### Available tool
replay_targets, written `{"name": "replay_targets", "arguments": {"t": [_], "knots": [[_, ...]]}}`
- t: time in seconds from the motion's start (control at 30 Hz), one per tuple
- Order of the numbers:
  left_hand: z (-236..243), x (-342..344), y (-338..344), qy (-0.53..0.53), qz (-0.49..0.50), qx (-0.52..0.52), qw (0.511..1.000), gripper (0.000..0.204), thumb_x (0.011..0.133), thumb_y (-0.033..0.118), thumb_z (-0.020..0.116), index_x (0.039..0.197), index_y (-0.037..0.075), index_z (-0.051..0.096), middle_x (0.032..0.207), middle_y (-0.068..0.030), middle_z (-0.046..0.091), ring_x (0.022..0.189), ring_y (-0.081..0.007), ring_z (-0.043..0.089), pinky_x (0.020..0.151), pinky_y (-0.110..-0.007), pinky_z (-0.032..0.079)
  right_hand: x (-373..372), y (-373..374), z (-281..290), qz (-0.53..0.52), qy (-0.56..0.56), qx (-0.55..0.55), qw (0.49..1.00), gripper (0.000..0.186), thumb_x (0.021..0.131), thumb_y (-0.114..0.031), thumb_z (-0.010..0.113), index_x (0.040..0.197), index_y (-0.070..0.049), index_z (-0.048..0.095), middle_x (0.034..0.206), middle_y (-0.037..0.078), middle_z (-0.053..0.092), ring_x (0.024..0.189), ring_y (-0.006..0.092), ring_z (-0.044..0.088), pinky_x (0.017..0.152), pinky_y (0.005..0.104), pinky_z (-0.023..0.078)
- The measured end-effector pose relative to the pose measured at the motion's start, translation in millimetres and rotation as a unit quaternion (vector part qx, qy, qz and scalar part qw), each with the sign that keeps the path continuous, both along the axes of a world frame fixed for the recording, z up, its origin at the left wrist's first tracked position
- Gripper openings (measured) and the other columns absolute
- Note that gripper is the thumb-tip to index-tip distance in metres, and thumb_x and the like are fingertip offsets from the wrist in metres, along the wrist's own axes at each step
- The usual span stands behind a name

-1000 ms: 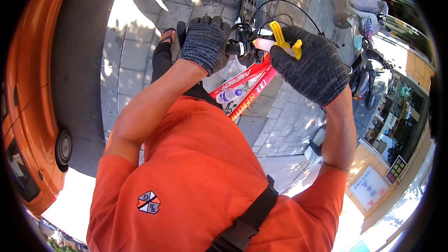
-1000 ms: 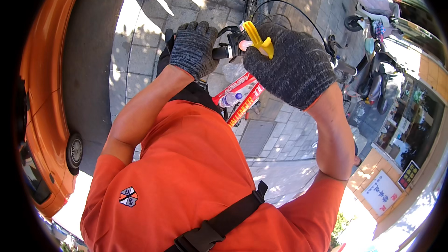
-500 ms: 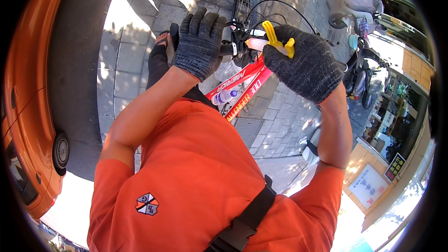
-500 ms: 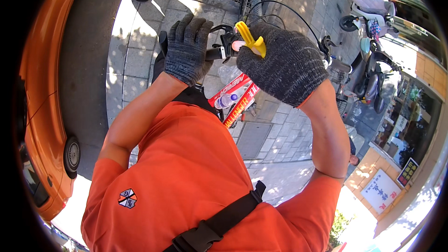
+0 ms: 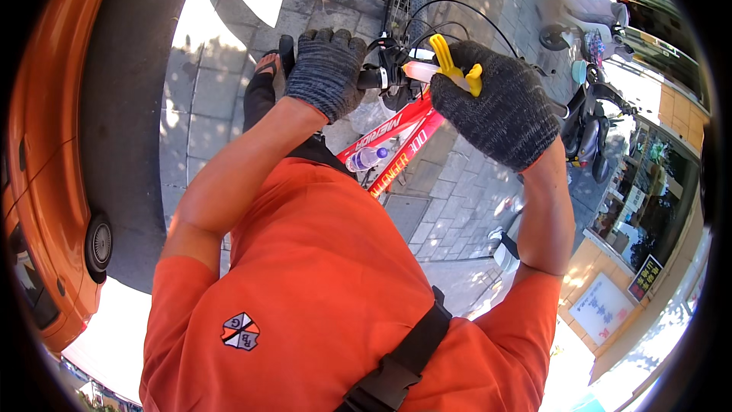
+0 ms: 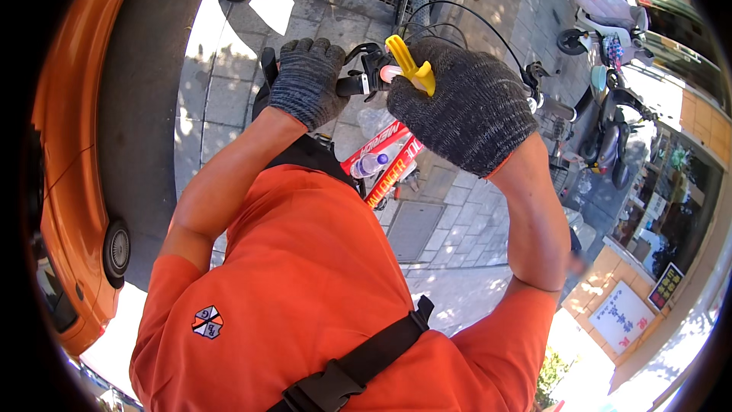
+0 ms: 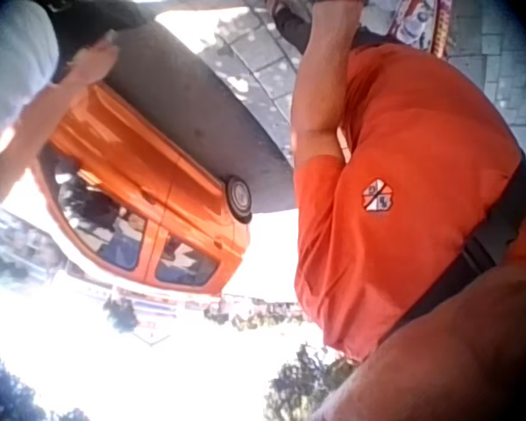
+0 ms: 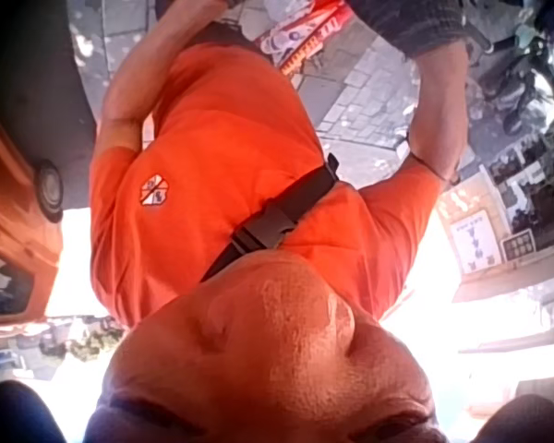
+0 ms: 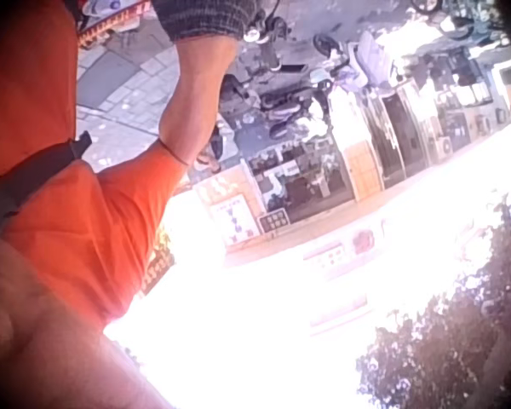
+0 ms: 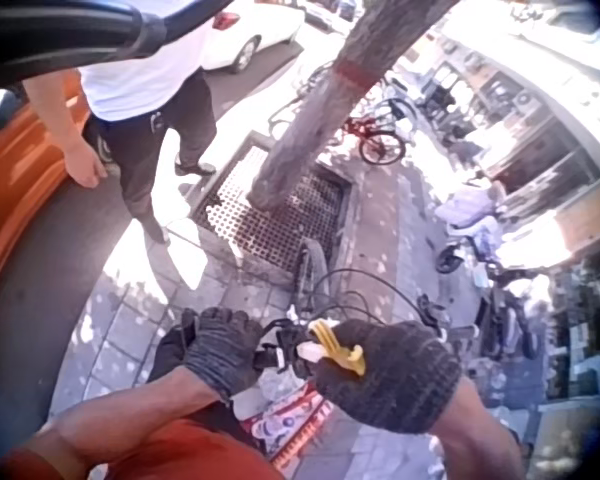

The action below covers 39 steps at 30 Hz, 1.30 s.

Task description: The person applies lubricant from a syringe to the bicycle's handlebar brake lever and cable housing. They then enter a shop to retrieve a package and return to the bicycle to continue applying lubricant to the handlebar components.

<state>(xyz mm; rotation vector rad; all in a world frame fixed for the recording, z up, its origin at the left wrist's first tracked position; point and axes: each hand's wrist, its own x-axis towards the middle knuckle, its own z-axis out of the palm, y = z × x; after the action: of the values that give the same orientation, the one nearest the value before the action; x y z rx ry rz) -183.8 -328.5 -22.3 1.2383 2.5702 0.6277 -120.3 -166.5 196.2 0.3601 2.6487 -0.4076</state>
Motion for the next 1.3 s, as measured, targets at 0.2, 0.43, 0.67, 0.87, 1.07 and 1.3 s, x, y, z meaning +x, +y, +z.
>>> {"name": "replay_targets", "arguments": {"t": [0.2,0.43,0.67,0.87,1.07,1.3], "knots": [[-15.5,10.1,-8.1,0.088,0.032,0.160,0.983,0.045,0.069,0.030,0.081,0.107,0.009,0.069,0.108,-0.0127,0.064,0.107,-0.0354,0.061,0.100,-0.052,0.044,2.2,-0.5,2.2,-0.006,0.008,-0.007,1.000,0.041,0.092,-0.032,0.076,0.123,-0.005,0.073,0.088,0.017,0.076,0.079,0.0245,0.075,0.076,0.0383,0.059],[-13.1,7.5,0.3,0.092,0.055,0.108,0.988,0.050,0.075,0.033,0.078,0.116,0.008,0.068,0.115,-0.0152,0.063,0.116,-0.0360,0.058,0.105,-0.053,0.041,8.4,2.0,1.6,-0.029,0.020,-0.028,0.999,0.040,0.092,-0.029,0.077,0.123,-0.004,0.072,0.095,0.019,0.077,0.085,0.0255,0.076,0.081,0.0398,0.059],[-2.3,1.6,1.5,0.010,0.009,-0.010,1.000,0.049,0.073,0.034,0.079,0.113,0.008,0.068,0.110,-0.0151,0.065,0.108,-0.0326,0.064,0.098,-0.050,0.045,10.6,6.9,-3.4,-0.014,0.012,-0.015,1.000,0.042,0.093,-0.031,0.076,0.124,-0.004,0.071,0.095,0.019,0.077,0.086,0.0282,0.076,0.081,0.0401,0.060],[-11.7,12.8,-11.6,0.068,0.027,0.110,0.991,0.049,0.072,0.035,0.078,0.113,0.009,0.069,0.111,-0.0139,0.065,0.108,-0.0348,0.062,0.099,-0.052,0.043,12.2,5.2,-2.4,-0.024,0.028,-0.033,0.999,0.043,0.092,-0.029,0.077,0.125,-0.003,0.071,0.099,0.019,0.077,0.089,0.0266,0.077,0.084,0.0403,0.060],[-11.3,11.8,-2.1,0.145,0.077,0.150,0.975,0.051,0.073,0.037,0.078,0.116,0.010,0.069,0.116,-0.0145,0.063,0.113,-0.0357,0.059,0.101,-0.052,0.044,18.2,8.7,-7.9,-0.011,0.080,-0.037,0.996,0.036,0.088,-0.035,0.075,0.113,-0.010,0.070,0.091,0.020,0.073,0.086,0.0412,0.072,0.076,0.0475,0.058],[6.7,1.7,2.3,-0.021,0.012,-0.050,0.998,0.052,0.073,0.035,0.078,0.118,0.009,0.072,0.115,-0.0155,0.066,0.113,-0.0346,0.063,0.100,-0.049,0.046,13.6,5.9,-0.9,-0.016,0.027,-0.028,0.999,0.039,0.093,-0.030,0.077,0.122,-0.005,0.072,0.097,0.019,0.077,0.089,0.0276,0.077,0.082,0.0405,0.060]]}}
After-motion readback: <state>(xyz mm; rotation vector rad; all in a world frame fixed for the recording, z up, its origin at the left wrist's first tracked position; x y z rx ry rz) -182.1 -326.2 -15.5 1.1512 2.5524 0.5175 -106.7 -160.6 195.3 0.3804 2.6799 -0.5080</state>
